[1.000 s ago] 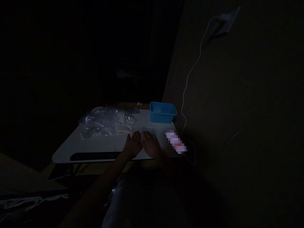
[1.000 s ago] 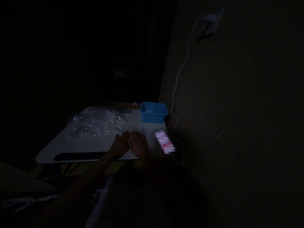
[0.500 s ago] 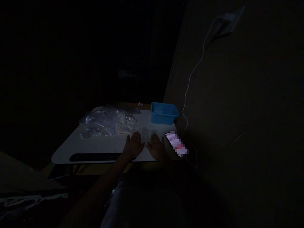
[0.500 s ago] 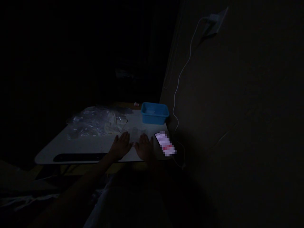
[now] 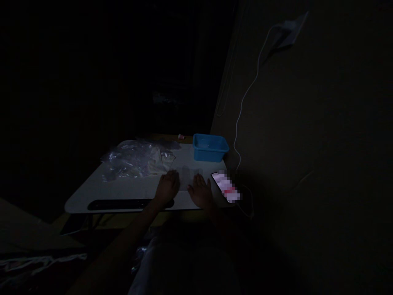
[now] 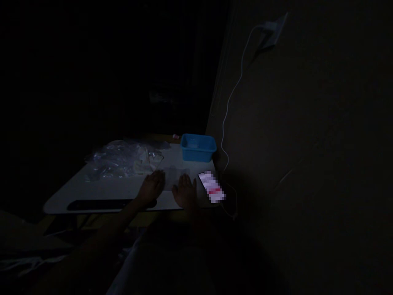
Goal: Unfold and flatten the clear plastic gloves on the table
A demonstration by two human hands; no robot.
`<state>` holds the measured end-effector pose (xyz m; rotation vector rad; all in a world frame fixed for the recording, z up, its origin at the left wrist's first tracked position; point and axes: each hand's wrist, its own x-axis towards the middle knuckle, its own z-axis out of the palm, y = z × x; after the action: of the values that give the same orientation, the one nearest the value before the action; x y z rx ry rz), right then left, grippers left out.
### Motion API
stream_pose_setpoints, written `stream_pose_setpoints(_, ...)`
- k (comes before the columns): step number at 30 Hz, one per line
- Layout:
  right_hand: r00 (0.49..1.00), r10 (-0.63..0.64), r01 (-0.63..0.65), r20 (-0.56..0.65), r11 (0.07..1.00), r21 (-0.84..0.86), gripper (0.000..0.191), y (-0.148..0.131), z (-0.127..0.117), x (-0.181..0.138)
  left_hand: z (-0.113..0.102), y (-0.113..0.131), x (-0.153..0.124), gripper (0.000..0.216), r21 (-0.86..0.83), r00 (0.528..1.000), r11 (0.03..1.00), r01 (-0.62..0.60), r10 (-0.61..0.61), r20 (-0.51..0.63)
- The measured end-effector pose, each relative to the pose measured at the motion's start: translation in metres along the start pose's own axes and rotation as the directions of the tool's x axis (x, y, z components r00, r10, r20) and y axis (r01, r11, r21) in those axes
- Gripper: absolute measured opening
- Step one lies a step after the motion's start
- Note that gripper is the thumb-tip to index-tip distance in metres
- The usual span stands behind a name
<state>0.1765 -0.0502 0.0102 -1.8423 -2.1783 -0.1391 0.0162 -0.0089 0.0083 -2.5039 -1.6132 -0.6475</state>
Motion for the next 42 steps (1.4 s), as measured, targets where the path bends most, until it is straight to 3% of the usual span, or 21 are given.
stream_pose_setpoints(5, 1.0, 0.0, 0.0, 0.021, 1.0, 0.006, 0.058, -0.001, -0.003, 0.001, 0.008, 0.007, 0.016, 0.04, -0.003, 0.976, 0.982, -0.189, 0.188, 0.111)
stream_pose_setpoints(14, 1.0, -0.01, 0.009, -0.026, 1.0, -0.017, 0.056, 0.001, 0.001, 0.0, 0.002, 0.013, 0.01, 0.052, 0.185, 0.982, 0.982, -0.024, -0.011, 0.186)
stream_pose_setpoints(20, 0.996, 0.068, -0.065, -0.061, 0.996, 0.06, 0.049, 0.008, 0.0, 0.007, 0.006, 0.014, 0.009, 0.056, 0.209, 0.984, 0.978, -0.017, -0.021, 0.174)
stream_pose_setpoints(29, 0.979, -0.201, 0.201, -0.032, 0.98, -0.002, 0.051, -0.011, 0.006, 0.029, 0.002, 0.014, 0.01, 0.053, 0.188, 0.974, 0.982, -0.008, -0.035, 0.225)
stream_pose_setpoints(42, 0.997, -0.05, 0.046, -0.052, 0.996, -0.081, 0.053, 0.024, 0.014, 0.028, 0.003, 0.016, 0.008, 0.055, 0.179, 0.987, 0.984, 0.011, -0.039, 0.154)
